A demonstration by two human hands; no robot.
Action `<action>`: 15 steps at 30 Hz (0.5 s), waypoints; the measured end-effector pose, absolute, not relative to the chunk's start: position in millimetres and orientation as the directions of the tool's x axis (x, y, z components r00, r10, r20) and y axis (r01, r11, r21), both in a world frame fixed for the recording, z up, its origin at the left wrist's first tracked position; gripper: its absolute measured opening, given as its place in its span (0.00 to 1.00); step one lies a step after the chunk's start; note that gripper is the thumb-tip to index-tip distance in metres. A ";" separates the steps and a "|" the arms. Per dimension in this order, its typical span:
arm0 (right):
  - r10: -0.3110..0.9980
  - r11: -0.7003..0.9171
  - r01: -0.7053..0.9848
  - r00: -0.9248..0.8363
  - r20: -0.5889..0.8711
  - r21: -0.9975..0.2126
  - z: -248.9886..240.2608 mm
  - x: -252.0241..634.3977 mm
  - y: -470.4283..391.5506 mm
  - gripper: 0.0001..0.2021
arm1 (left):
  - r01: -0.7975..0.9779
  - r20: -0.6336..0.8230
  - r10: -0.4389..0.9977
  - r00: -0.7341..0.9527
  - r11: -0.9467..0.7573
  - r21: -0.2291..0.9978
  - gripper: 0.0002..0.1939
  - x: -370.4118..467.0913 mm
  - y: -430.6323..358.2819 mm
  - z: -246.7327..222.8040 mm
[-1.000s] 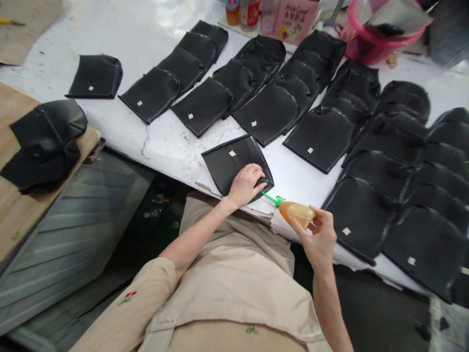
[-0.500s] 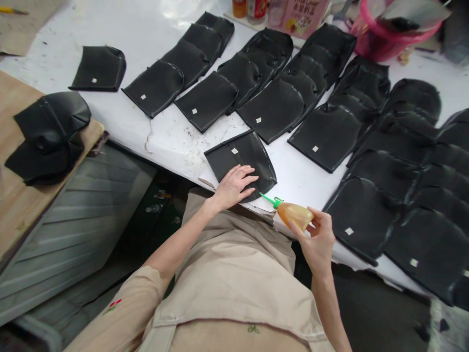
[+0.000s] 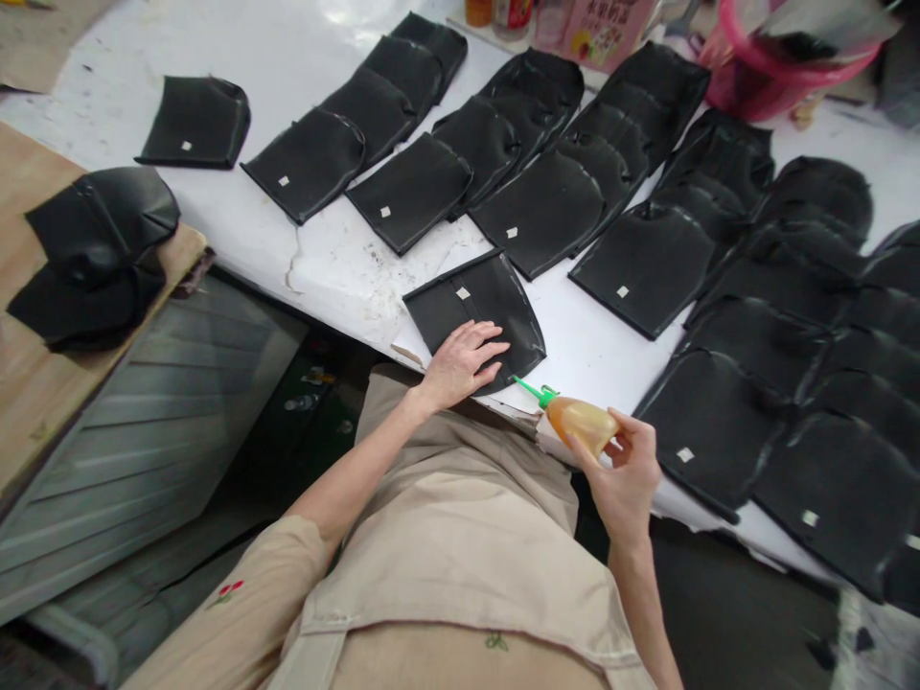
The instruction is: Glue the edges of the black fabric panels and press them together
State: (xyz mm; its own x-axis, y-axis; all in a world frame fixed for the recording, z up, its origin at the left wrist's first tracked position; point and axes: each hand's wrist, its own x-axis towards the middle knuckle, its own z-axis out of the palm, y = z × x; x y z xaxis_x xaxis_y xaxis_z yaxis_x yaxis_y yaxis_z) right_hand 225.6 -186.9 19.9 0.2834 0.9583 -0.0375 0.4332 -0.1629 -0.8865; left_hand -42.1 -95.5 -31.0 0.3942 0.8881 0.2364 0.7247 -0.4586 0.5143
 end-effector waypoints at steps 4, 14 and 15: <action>0.938 -0.164 0.433 0.348 -0.004 -0.887 18.9 230.7 -180.7 0.30 | 0.725 0.260 0.881 0.395 -0.473 0.501 0.16 -41.5 -95.5 -32.0; 0.964 -0.162 0.423 0.263 -0.051 -0.892 18.0 222.5 -190.1 0.28 | 0.733 0.248 0.889 0.385 -0.458 0.503 0.15 -40.8 -95.7 -31.0; 0.965 -0.158 0.426 0.256 -0.049 -0.891 17.7 221.7 -191.5 0.28 | 0.734 0.244 0.891 0.382 -0.453 0.505 0.15 -40.4 -95.7 -30.8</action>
State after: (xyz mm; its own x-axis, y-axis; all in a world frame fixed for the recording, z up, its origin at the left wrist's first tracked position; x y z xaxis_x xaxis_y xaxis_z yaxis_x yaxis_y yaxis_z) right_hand 221.7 -191.5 17.7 0.2561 0.9654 -0.0492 0.4256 -0.1583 -0.8910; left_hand -40.4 -95.7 -30.8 0.3824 0.8912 0.2442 0.7344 -0.4535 0.5050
